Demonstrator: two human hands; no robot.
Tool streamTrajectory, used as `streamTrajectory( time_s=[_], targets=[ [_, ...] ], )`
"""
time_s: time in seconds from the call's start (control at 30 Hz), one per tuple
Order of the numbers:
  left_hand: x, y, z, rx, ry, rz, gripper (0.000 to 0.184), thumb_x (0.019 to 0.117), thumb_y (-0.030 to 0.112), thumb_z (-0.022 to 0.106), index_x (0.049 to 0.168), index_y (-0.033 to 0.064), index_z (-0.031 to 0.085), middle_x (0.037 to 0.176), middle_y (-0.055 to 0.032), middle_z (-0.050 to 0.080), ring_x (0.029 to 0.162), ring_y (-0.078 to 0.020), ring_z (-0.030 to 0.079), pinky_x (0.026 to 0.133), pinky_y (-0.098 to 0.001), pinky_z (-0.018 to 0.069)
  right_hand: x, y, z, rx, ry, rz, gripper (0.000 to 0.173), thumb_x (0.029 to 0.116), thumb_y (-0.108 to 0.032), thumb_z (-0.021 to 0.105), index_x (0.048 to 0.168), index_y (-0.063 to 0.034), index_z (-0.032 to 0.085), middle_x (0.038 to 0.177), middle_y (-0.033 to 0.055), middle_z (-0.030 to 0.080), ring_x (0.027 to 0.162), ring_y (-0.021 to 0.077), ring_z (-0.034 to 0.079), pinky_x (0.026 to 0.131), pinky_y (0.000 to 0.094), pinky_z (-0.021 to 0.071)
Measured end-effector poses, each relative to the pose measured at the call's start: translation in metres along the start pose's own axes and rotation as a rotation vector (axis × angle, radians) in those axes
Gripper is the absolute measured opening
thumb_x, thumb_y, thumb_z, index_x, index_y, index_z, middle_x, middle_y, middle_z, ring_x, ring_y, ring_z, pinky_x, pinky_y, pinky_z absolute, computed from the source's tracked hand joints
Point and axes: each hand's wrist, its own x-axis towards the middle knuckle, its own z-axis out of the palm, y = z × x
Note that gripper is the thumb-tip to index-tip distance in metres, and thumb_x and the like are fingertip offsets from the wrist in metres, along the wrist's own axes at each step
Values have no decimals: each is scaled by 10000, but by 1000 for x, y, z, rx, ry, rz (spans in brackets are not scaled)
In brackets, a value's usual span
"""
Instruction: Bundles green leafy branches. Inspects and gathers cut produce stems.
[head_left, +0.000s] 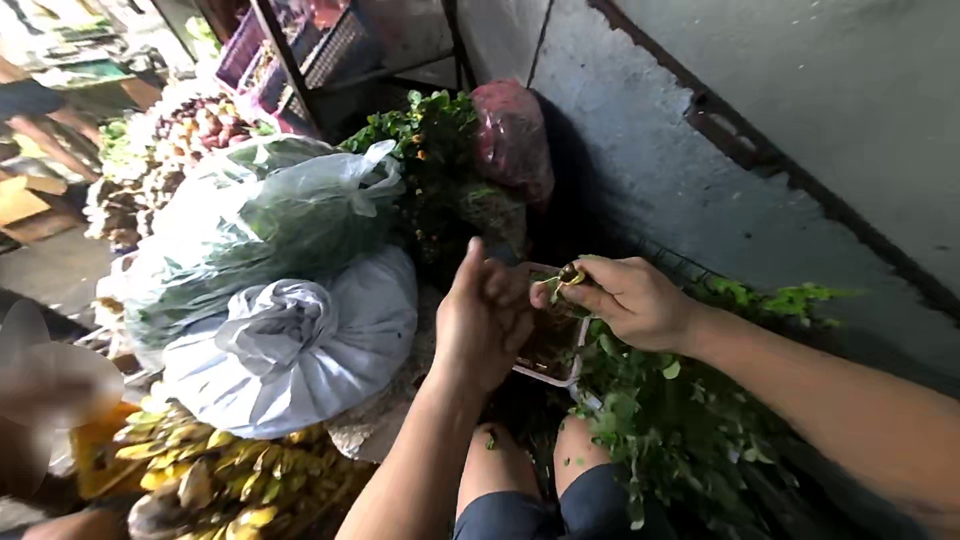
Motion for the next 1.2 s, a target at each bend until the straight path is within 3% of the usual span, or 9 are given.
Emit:
streamTrajectory(
  time_s=[0.27, 0.37, 0.5, 0.6, 0.73, 0.87, 0.97, 1.1, 1.2],
  targets=[
    [-29, 9, 13, 293, -5, 355, 586, 1099, 536, 187, 695, 195, 440, 601, 40, 427, 517, -102, 462, 531, -260, 477, 8, 1, 15, -39, 32, 35, 269, 1074, -275, 508, 1058, -52, 659, 779, -23, 627, 672, 4, 591, 621, 171, 525],
    [-32, 5, 13, 480, -48, 474, 546, 1112, 490, 226, 736, 178, 469, 658, 24, 468, 591, -122, 516, 635, -308, 535, 9, -1, 24, -115, 37, 10, 258, 1068, -239, 511, 1096, -39, 671, 861, 22, 668, 768, 62, 646, 714, 221, 569],
    [-33, -10, 10, 1091, -94, 786, 521, 1111, 384, 348, 778, 72, 598, 785, -27, 589, 753, -111, 590, 678, -284, 523, 13, -12, 22, -174, -49, 78, 247, 1050, -246, 532, 1115, -55, 675, 836, 35, 674, 747, 137, 673, 689, 329, 591],
    [-26, -24, 2, 1494, -193, 1017, 582, 1087, 455, 402, 694, 72, 598, 751, -80, 611, 780, -200, 638, 681, -329, 533, 19, -14, 13, -134, -160, 87, 241, 1061, -263, 499, 1107, -95, 665, 800, -16, 642, 712, 78, 635, 656, 282, 565],
    [-14, -21, -19, 1215, -354, 967, 566, 1100, 383, 395, 689, 43, 585, 752, -84, 597, 823, -179, 619, 780, -322, 529, 20, -9, 8, 87, -110, 146, 223, 1075, -262, 507, 1129, -121, 672, 855, -69, 675, 728, -17, 630, 652, 169, 548],
    [-11, -31, -27, 590, -248, 957, 425, 1075, 432, 484, 847, 93, 599, 848, -52, 650, 891, -175, 677, 901, -397, 573, 30, -15, 6, 343, -35, 286, 183, 1070, -301, 536, 1188, -174, 592, 968, -60, 683, 792, 32, 658, 679, 199, 572],
    [-14, -32, -31, 607, -97, 1140, 326, 1065, 365, 530, 871, 112, 597, 923, -65, 693, 960, -235, 715, 856, -414, 617, 41, -22, 9, 425, -68, 310, 162, 1063, -300, 553, 1161, -180, 598, 978, -47, 705, 774, 49, 669, 654, 192, 569],
    [-18, -34, -38, 705, 32, 1297, 267, 1051, 279, 549, 842, 115, 551, 980, -76, 686, 1087, -290, 687, 970, -464, 582, 61, -31, 19, 463, -133, 325, 170, 1072, -311, 536, 1168, -184, 593, 973, -40, 701, 769, 57, 667, 663, 193, 568],
    [-25, -35, -51, 623, 221, 1262, 246, 1048, 261, 549, 859, 114, 606, 973, -64, 705, 1094, -294, 688, 1018, -495, 555, 72, -26, 22, 488, -87, 371, 247, 1096, -326, 440, 1208, -162, 588, 810, -19, 601, 609, 83, 572, 553, 247, 523]
  ],
)
